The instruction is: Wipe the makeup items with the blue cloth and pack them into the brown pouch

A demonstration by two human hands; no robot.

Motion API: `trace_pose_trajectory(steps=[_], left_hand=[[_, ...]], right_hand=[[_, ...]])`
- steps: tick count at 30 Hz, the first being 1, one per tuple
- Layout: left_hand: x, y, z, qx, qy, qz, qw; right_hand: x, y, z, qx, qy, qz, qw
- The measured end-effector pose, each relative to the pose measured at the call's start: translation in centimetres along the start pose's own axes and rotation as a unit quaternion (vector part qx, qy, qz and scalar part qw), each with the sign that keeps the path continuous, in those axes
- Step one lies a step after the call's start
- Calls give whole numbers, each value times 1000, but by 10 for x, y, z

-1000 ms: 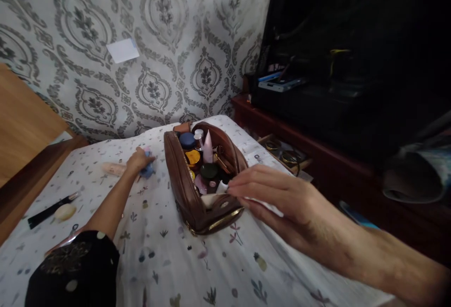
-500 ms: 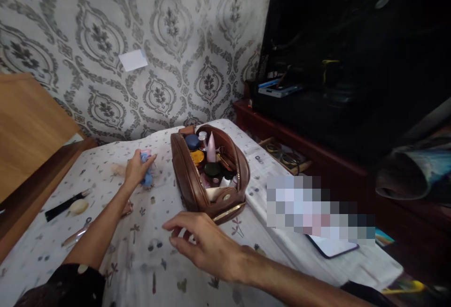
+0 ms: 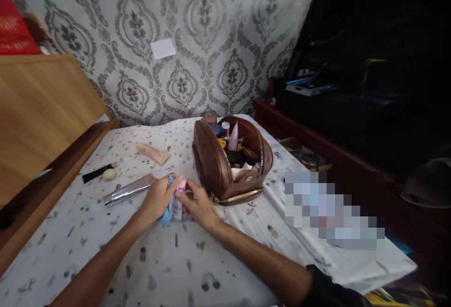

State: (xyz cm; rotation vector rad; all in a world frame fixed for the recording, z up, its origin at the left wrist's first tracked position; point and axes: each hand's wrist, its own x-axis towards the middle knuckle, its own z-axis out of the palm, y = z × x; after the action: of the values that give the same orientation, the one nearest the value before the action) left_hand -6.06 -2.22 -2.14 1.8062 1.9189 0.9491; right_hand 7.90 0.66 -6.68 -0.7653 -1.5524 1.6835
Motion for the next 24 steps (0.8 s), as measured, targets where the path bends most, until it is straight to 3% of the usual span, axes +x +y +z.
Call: trace_pose_trajectory(steps=[5, 7, 11, 15, 19, 24], left_hand=[[-11, -19, -5, -87, 50, -49, 994], [-14, -27, -7, -144, 46, -43, 988], [-20, -34, -15, -257, -55, -36, 964], [-21, -37, -22, -312, -147, -54, 937], [-18, -43, -26, -296, -181, -46, 937], [-13, -50, -27, -281, -197, -22, 939]], right_hand=[[-5, 2, -2, 159, -36, 47, 985], [-6, 0, -3, 200, -56, 87, 974], [-4, 2, -4, 239, -90, 141, 956], [-2, 4, -4, 261, -139, 153, 943], [-3, 4, -5, 252, -188, 169, 934], [-4, 6, -8, 216, -196, 177, 940]])
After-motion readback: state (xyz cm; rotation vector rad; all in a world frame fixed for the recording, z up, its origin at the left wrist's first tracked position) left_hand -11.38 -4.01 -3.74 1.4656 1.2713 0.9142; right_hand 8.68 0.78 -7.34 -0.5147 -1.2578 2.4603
